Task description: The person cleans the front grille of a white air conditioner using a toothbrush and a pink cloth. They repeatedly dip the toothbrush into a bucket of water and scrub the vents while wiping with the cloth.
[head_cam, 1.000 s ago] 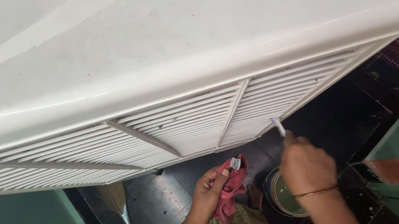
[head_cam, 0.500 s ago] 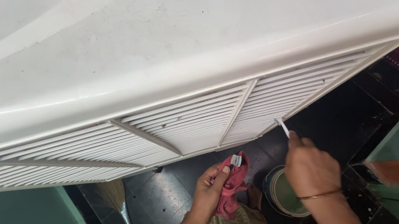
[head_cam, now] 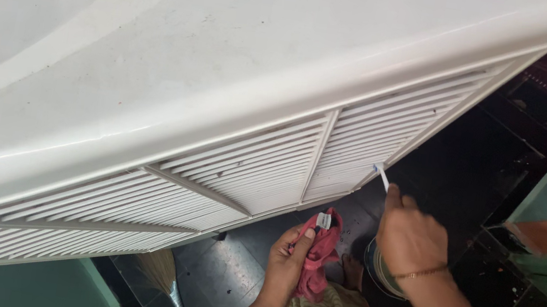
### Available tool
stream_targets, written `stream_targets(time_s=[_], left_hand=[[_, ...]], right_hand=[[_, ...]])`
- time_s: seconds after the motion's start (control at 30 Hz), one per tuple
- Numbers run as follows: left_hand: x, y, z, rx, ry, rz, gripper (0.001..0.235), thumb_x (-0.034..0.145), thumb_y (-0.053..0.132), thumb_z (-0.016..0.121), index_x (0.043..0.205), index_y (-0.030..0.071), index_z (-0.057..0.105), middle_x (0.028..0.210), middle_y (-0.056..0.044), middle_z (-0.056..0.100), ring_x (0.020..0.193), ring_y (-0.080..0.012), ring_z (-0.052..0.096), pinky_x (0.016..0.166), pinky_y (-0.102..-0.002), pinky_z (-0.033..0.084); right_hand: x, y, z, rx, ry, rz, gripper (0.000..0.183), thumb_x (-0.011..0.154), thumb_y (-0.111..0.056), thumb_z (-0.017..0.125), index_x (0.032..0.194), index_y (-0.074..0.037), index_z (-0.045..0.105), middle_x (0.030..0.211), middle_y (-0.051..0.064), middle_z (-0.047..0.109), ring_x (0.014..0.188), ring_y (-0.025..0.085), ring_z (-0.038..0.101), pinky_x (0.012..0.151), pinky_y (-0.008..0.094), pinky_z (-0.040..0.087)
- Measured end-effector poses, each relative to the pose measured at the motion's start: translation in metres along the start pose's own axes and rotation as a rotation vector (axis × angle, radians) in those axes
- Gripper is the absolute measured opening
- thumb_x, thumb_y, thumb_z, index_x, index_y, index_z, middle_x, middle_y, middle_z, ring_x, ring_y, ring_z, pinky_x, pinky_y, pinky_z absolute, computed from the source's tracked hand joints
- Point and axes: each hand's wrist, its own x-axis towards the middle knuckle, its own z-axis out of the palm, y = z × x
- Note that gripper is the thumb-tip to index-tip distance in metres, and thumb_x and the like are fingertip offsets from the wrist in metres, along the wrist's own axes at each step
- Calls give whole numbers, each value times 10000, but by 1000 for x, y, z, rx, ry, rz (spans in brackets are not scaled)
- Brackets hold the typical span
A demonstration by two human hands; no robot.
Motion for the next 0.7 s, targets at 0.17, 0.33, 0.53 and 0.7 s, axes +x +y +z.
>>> stream_targets(time_s=[0.17,0.33,0.53,0.7], left_hand=[[0,3,4,-94,-42,-15,306,985,228,642,1189,22,738,1011,-42,773,868,-81,697,794,-239,568],[2,1,6,-71,-67,24,310,1001,231,639,1198,12,737,1014,-49,763,869,-85,687,797,-245,565],[0,4,4,-42,-70,64,306,1034,228,640,1187,-14,750,1004,-58,749,855,-94,674,778,-251,556],[1,5,2,-100,-109,49,293,1020,226,612,1159,-4,729,981,-82,779,818,-124,726,759,-276,603]], right_hand=[[-2,-3,-3,-36,-26,3,506,879,-88,622,1362,41,549,1071,224,708,787,349,768,656,410,635],[1,0,-1,-31,-22,-13,538,878,-70,617,1395,51,528,1094,212,705,787,336,772,658,414,643],[5,0,5,29,-40,17,550,855,-93,643,1378,35,530,1062,215,707,791,366,753,669,447,629],[-6,-16,13,79,-34,-74,558,834,-94,621,1365,54,529,1038,224,708,752,363,755,647,454,621]])
